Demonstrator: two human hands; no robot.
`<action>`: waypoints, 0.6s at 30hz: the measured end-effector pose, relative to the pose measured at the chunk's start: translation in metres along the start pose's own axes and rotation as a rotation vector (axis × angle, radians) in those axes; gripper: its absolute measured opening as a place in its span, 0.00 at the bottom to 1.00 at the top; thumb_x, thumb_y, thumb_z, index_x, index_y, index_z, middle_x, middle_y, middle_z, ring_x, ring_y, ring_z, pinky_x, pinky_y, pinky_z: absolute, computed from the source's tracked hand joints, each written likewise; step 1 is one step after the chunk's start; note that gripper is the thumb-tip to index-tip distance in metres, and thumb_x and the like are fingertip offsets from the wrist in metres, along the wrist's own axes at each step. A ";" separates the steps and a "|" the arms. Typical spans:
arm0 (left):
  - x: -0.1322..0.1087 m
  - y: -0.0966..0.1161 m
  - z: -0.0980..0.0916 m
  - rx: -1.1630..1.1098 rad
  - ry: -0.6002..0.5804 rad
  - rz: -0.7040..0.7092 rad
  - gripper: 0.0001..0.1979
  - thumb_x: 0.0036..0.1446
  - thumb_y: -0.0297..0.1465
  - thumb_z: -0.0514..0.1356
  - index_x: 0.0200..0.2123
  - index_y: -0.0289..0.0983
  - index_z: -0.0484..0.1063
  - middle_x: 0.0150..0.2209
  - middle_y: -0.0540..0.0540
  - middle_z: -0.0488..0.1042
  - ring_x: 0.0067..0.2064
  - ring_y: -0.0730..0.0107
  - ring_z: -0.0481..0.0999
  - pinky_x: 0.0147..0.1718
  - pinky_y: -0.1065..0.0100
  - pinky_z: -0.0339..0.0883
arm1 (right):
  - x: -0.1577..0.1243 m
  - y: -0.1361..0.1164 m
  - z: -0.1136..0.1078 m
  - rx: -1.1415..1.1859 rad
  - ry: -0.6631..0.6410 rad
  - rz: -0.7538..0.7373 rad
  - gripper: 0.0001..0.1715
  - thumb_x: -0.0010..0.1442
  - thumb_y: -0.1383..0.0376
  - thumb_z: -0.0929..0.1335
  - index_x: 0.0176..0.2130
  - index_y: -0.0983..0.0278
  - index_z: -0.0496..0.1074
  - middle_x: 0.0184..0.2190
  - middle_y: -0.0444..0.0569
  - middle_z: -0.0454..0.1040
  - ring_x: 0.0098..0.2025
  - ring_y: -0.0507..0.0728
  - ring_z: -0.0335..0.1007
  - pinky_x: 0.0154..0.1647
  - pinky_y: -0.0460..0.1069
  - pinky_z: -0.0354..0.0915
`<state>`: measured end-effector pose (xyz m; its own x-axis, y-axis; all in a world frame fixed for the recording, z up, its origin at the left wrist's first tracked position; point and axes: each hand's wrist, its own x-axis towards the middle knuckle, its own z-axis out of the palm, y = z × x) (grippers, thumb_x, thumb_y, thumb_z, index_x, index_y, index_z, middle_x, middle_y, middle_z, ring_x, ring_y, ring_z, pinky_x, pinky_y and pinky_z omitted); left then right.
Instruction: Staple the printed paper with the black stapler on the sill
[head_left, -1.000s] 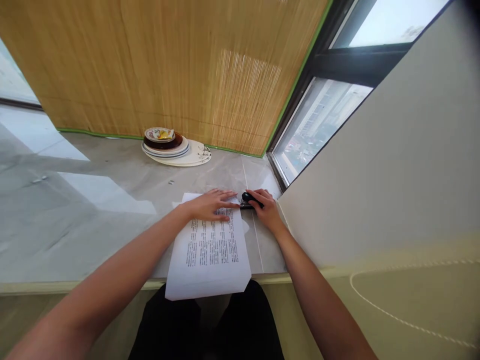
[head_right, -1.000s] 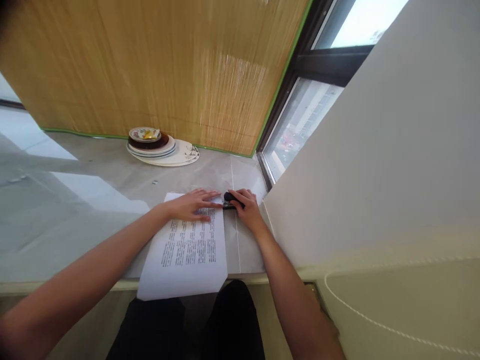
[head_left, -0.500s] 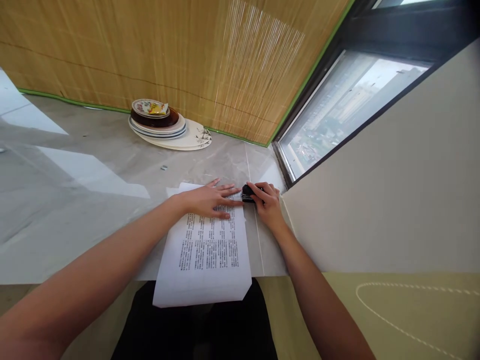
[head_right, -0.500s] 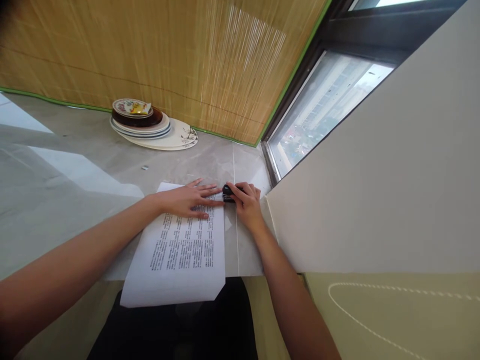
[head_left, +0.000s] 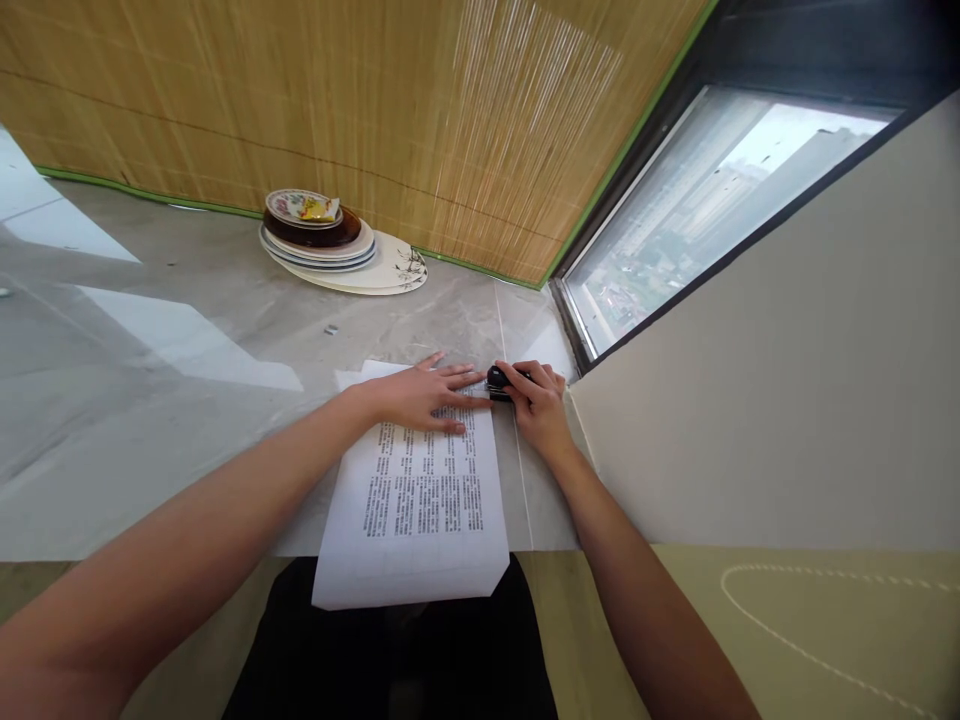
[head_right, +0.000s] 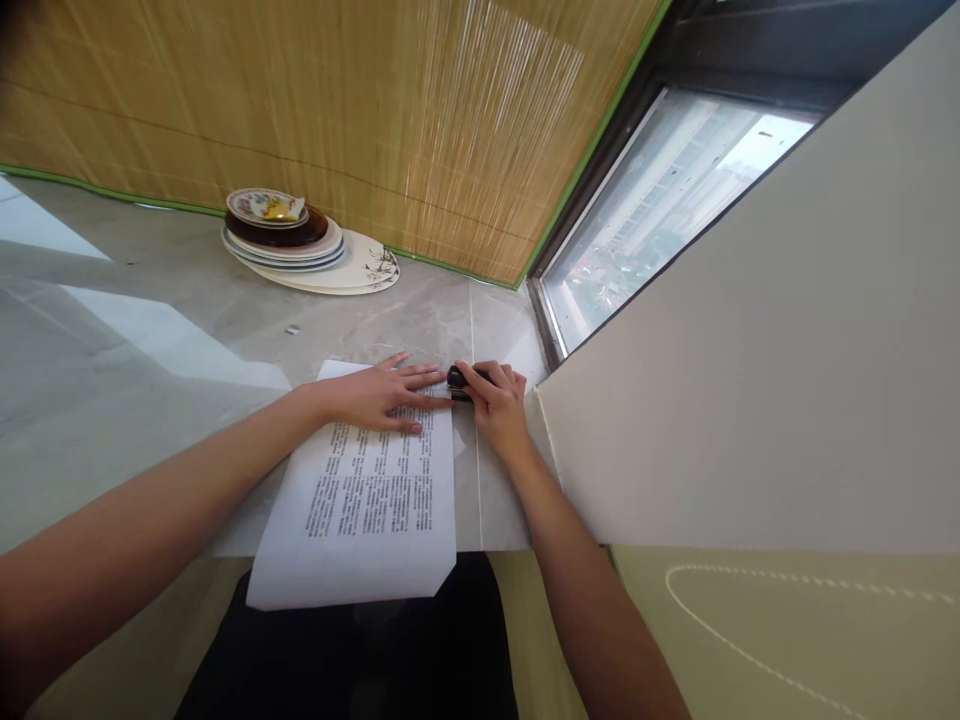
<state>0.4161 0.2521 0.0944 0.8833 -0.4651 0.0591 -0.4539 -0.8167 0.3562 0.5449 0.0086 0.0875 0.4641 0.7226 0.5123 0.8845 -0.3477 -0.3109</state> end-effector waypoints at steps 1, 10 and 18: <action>0.000 0.000 0.000 0.002 0.002 0.001 0.32 0.70 0.55 0.54 0.73 0.60 0.59 0.79 0.50 0.47 0.79 0.47 0.48 0.75 0.42 0.33 | 0.000 0.000 0.000 -0.005 -0.005 -0.001 0.23 0.74 0.64 0.64 0.63 0.49 0.76 0.50 0.49 0.77 0.50 0.62 0.70 0.56 0.60 0.59; 0.000 0.000 0.000 -0.018 0.006 0.007 0.31 0.70 0.55 0.55 0.73 0.61 0.59 0.78 0.50 0.48 0.78 0.47 0.49 0.74 0.40 0.33 | -0.001 0.000 0.001 -0.056 -0.010 -0.012 0.27 0.73 0.67 0.65 0.64 0.46 0.75 0.49 0.49 0.77 0.50 0.62 0.69 0.57 0.61 0.58; 0.001 -0.002 0.002 -0.139 0.074 -0.003 0.30 0.65 0.54 0.61 0.69 0.61 0.67 0.77 0.53 0.54 0.78 0.46 0.53 0.75 0.44 0.35 | -0.001 -0.003 0.003 -0.056 -0.023 0.003 0.30 0.71 0.69 0.65 0.64 0.42 0.75 0.49 0.49 0.77 0.50 0.64 0.68 0.57 0.64 0.56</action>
<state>0.4178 0.2520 0.0918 0.8931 -0.4322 0.1243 -0.4352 -0.7605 0.4819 0.5419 0.0104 0.0851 0.4661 0.7351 0.4924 0.8847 -0.3822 -0.2668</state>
